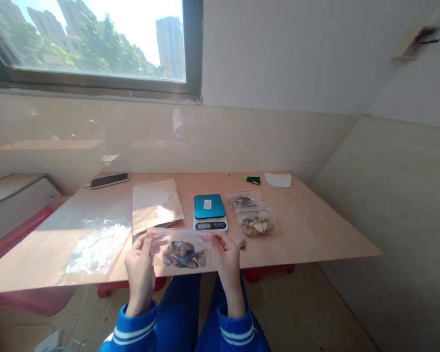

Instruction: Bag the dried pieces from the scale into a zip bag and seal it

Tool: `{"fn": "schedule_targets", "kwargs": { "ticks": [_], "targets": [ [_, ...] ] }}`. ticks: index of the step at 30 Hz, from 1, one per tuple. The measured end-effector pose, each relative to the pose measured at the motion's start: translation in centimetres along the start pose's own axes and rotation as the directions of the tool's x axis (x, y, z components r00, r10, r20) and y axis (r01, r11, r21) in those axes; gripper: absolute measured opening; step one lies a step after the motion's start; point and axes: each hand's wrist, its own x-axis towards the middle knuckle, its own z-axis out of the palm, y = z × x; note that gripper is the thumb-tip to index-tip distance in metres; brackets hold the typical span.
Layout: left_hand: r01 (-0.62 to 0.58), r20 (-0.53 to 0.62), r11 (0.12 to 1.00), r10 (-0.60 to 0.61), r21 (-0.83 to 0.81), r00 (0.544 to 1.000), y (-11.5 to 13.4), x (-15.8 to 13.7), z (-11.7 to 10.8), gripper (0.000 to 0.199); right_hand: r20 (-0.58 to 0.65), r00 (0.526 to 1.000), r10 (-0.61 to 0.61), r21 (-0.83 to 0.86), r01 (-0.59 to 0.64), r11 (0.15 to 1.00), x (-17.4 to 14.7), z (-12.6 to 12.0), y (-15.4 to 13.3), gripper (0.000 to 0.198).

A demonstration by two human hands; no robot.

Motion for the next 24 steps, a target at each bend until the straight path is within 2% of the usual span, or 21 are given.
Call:
{"fn": "schedule_targets", "kwargs": {
  "ticks": [3, 7, 11, 16, 19, 24],
  "targets": [
    [0.03, 0.017, 0.999, -0.029, -0.023, 0.999, -0.2, 0.5, -0.5, 0.039, 0.068, 0.998, -0.012, -0.047, 0.015, 0.999, 0.0, -0.3, -0.2, 0.036],
    [0.035, 0.074, 0.999, -0.032, -0.037, 0.997, -0.3, 0.9, -1.1, 0.032, 0.086, 0.994, -0.063, -0.164, 0.077, 0.983, -0.2, -0.7, -0.1, 0.036],
    [-0.019, 0.097, 1.0, 0.019, 0.002, 0.995, -0.2, 0.6, -1.2, 0.028, 0.015, 0.991, -0.131, -0.235, 0.131, 0.963, -0.4, -0.7, 0.8, 0.031],
    [-0.129, 0.084, 0.983, 0.119, 0.129, 0.989, 0.8, 0.0, -1.1, 0.028, -0.069, 0.974, -0.215, -0.269, 0.19, 0.944, -0.4, -0.6, 1.5, 0.025],
    [-0.164, 0.062, 0.973, 0.156, 0.162, 0.986, 1.3, -0.2, -0.9, 0.028, -0.063, 0.97, -0.234, -0.267, 0.21, 0.941, -0.4, -0.5, 1.3, 0.023],
    [-0.178, -0.011, 0.976, 0.181, 0.122, 0.983, 1.1, -0.4, -0.6, 0.026, -0.113, 0.969, -0.221, -0.236, 0.19, 0.953, -0.7, -0.1, 0.9, 0.025]
  ]
}}
